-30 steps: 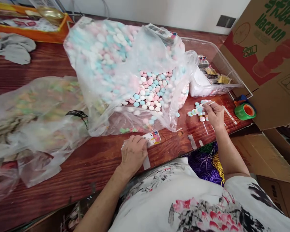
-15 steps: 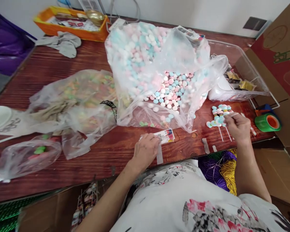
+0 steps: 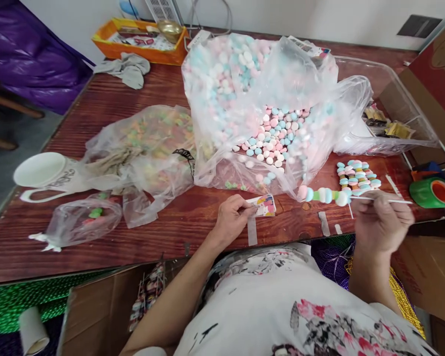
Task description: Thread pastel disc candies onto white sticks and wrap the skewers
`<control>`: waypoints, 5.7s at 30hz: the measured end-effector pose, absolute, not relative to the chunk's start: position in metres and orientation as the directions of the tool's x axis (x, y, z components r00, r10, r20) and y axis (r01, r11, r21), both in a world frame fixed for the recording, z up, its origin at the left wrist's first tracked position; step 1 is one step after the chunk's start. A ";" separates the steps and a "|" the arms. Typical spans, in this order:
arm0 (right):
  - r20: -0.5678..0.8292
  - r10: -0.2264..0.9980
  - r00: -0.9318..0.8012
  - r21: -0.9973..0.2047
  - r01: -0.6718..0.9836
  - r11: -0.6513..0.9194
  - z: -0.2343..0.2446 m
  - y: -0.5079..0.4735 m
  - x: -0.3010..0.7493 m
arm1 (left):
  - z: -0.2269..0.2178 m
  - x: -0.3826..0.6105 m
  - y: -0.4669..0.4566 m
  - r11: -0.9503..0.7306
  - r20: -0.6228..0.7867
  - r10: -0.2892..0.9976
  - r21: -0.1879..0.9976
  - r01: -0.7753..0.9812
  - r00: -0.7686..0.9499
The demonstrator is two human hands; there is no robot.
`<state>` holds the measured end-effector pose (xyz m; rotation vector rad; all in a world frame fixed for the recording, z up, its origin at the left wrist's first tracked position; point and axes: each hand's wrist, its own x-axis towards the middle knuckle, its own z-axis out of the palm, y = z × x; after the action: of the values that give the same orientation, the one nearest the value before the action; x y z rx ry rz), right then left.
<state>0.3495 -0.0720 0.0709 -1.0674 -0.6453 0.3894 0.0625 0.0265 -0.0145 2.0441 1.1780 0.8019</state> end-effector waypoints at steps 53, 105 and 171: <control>0.218 0.904 0.367 -0.955 -0.109 0.274 0.016 -0.051 0.261 | 0.003 0.064 0.000 -0.602 0.182 0.743 0.602 0.524 0.644; 0.259 0.948 -0.183 -0.961 -0.151 0.233 0.005 -0.030 0.279 | 0.020 0.067 -0.011 -0.224 -0.138 0.746 0.870 0.440 0.652; 0.090 0.971 0.221 -0.973 -0.187 0.133 0.008 -0.026 0.267 | 0.000 0.056 0.003 -0.618 0.241 0.785 0.379 0.689 0.571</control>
<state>0.2674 -0.0257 0.0079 -1.0745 -0.9597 1.0621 0.0563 0.0026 0.0005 2.5620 1.2245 0.5704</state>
